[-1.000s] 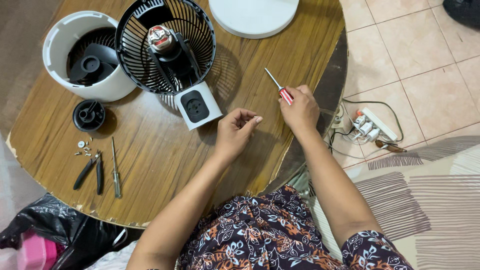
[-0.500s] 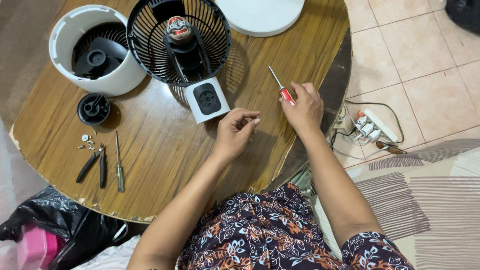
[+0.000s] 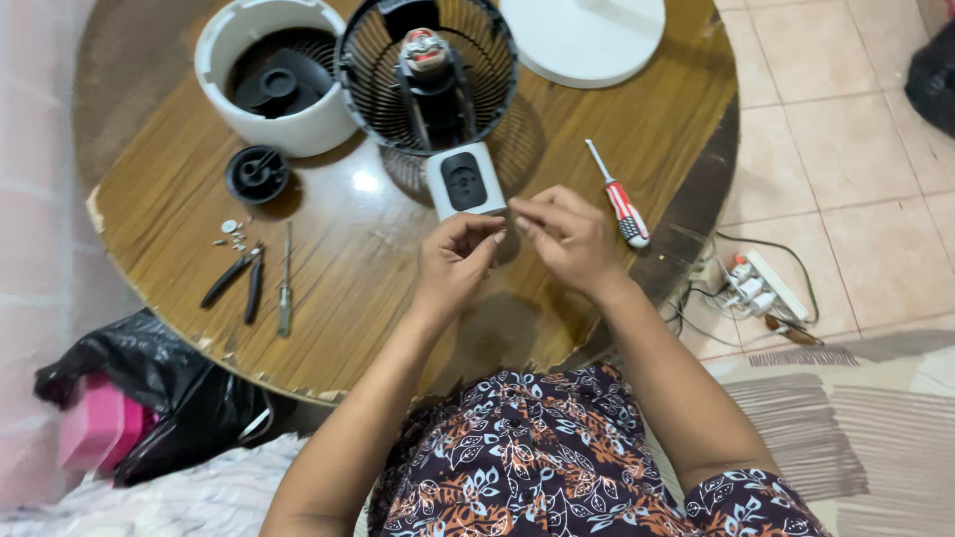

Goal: The person assembles a small electric fan by attaching the front grille, inserting the fan blade, and securing the rear housing with a screwdriver. They handle screws, a screwdriver, and fan components on a wooden table.

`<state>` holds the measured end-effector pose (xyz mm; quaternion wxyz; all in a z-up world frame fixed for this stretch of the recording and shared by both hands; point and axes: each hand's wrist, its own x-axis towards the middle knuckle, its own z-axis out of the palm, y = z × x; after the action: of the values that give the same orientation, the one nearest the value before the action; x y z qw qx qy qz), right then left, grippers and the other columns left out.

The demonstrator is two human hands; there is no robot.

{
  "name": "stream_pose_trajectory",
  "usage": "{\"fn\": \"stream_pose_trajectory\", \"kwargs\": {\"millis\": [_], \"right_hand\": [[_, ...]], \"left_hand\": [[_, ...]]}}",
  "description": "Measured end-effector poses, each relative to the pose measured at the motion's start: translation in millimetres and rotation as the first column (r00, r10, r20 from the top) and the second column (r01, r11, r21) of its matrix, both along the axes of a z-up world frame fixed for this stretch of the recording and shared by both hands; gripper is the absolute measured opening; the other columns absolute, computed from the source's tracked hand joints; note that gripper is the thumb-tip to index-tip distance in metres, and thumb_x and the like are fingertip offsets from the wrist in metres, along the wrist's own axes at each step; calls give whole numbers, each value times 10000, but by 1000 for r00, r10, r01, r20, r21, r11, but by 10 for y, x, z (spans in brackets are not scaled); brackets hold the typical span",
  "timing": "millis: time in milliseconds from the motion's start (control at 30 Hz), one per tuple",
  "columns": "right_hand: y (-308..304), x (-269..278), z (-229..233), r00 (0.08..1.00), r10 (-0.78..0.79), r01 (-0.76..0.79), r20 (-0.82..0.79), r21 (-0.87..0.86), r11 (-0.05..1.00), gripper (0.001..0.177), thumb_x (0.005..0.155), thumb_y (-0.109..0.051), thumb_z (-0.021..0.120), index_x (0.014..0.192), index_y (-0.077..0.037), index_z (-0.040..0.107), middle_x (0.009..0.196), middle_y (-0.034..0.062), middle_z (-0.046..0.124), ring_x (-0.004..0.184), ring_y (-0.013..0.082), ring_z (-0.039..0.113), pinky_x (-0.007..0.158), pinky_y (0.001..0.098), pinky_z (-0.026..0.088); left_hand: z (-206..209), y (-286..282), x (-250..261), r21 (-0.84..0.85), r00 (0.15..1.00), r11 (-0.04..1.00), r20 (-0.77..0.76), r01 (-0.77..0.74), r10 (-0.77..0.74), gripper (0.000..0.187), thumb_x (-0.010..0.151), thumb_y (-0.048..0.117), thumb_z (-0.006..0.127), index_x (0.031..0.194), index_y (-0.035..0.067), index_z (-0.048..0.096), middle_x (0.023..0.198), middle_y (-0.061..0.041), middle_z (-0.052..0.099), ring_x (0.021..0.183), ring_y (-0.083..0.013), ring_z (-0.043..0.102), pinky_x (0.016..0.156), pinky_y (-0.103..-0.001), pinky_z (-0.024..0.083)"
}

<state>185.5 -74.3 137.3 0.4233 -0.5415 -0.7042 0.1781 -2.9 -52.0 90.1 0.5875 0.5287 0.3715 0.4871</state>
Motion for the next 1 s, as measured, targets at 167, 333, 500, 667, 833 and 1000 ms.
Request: {"fn": "stream_pose_trajectory", "kwargs": {"millis": [167, 333, 500, 667, 833, 1000], "right_hand": [[46, -519, 132, 973, 230, -230, 2, 50, 972, 290, 905, -23, 737, 1183, -102, 761, 1019, 59, 730, 860, 176, 728, 742, 281, 576], [198, -936, 139, 941, 331, -337, 69, 119, 934, 288, 892, -16, 754, 1161, -116, 766, 1012, 50, 738, 857, 188, 734, 733, 287, 581], [365, -1333, 46, 903, 396, -422, 168, 173, 890, 247, 876, -34, 768, 1113, -102, 770, 982, 64, 735, 841, 227, 718, 705, 323, 565], [591, -1754, -242, 899, 427, -434, 93, 75, 898, 125, 890, -62, 763, 1012, -62, 732, 950, 83, 724, 813, 236, 714, 665, 321, 551], [936, -2240, -621, 894, 447, -447, -19, 4, 894, 117, 897, -123, 767, 991, -66, 730, 887, 86, 716, 740, 229, 698, 629, 333, 530], [1212, -2627, -846, 898, 415, -393, 146, -156, 906, 166, 890, -256, 768, 994, -130, 738, 826, 70, 735, 713, 233, 707, 616, 383, 532]], "left_hand": [[19, -22, -426, 21, 994, 994, -17, -106, 107, 109, 958, 36, 714, 1041, 24, 644, 797, 12, 672, 656, -39, 621, 574, -205, 530], [67, -73, -897, 27, 978, 978, -17, -209, 209, 132, 958, 42, 726, 1048, 24, 632, 843, -9, 681, 656, -57, 638, 565, -208, 518], [90, -101, -1305, 11, 959, 959, -14, -284, 284, 199, 968, 40, 678, 1158, 21, 620, 968, -47, 730, 702, -70, 654, 579, -212, 527], [-57, -112, -1696, -70, 924, 921, -14, -383, 383, 290, 997, 60, 590, 1286, 41, 568, 1037, -49, 736, 709, -78, 657, 572, -197, 496], [-364, -54, -2045, -73, 831, 831, 36, -551, 554, 247, 1036, 58, 598, 1280, 27, 589, 1086, -69, 717, 774, -63, 637, 641, -203, 541], [-612, -48, -2391, -168, 745, 734, 3, -657, 667, 226, 1008, 77, 611, 1230, 34, 594, 1047, -60, 717, 661, -42, 599, 519, -175, 458]]}}
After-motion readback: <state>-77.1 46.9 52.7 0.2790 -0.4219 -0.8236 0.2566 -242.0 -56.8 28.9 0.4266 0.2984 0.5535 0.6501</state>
